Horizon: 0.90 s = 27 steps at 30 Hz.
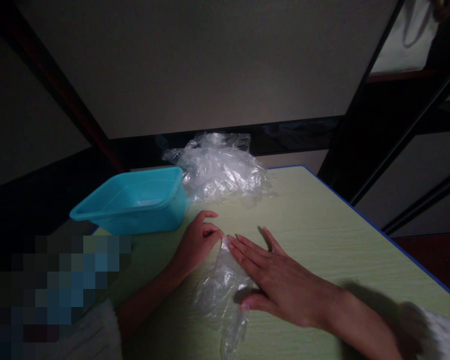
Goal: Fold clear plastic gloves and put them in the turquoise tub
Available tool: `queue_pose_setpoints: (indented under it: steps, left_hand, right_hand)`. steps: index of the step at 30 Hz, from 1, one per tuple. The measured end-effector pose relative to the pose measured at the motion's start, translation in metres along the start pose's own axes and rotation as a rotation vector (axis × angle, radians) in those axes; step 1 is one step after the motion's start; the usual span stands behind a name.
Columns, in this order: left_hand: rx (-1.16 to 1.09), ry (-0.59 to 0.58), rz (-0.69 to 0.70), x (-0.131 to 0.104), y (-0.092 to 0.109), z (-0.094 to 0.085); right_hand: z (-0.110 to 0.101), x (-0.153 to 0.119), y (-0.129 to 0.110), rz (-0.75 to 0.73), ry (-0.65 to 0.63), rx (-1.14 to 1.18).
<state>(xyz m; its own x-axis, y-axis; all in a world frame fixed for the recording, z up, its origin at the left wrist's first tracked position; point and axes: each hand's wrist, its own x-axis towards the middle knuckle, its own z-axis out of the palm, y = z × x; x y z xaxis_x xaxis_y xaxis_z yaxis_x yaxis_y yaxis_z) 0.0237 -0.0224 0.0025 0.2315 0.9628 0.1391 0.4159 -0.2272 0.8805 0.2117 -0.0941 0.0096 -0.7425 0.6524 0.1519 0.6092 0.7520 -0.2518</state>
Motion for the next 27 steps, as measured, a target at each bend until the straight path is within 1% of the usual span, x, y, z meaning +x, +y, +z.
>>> queue_pose_setpoints:
  steps: [4,9,13,16,18,20,24,25,27]
  left_hand:
    - [0.014,0.012,0.008,-0.001,0.0,0.0]
    - [0.02,0.037,0.049,-0.002,-0.004,0.002]
    - [0.043,0.09,0.132,-0.003,-0.005,0.001]
    - [0.089,0.097,0.24,-0.009,-0.003,-0.002]
    - [0.116,0.048,0.324,-0.016,0.0,-0.004]
    - [0.163,-0.039,0.402,-0.025,0.003,-0.006]
    - [0.442,-0.252,0.563,-0.039,0.006,-0.008]
    - [0.517,-0.29,0.579,-0.041,0.006,-0.008]
    - [0.629,-0.336,0.566,-0.043,0.006,-0.009]
  right_hand:
    - [0.0,-0.001,0.0,-0.005,-0.025,-0.018]
    - [0.002,-0.001,0.0,0.022,-0.026,-0.046]
    - [0.003,-0.001,-0.001,0.04,-0.023,-0.058]
    - [0.003,-0.002,-0.002,0.055,-0.011,-0.082]
    - [0.004,-0.005,-0.003,0.055,0.009,-0.101]
    - [0.005,-0.007,-0.004,0.057,0.024,-0.12]
    - [0.008,-0.011,-0.004,0.067,0.023,-0.151]
    - [0.009,-0.012,-0.004,0.067,0.019,-0.156]
    - [0.009,-0.011,-0.003,0.066,0.015,-0.16]
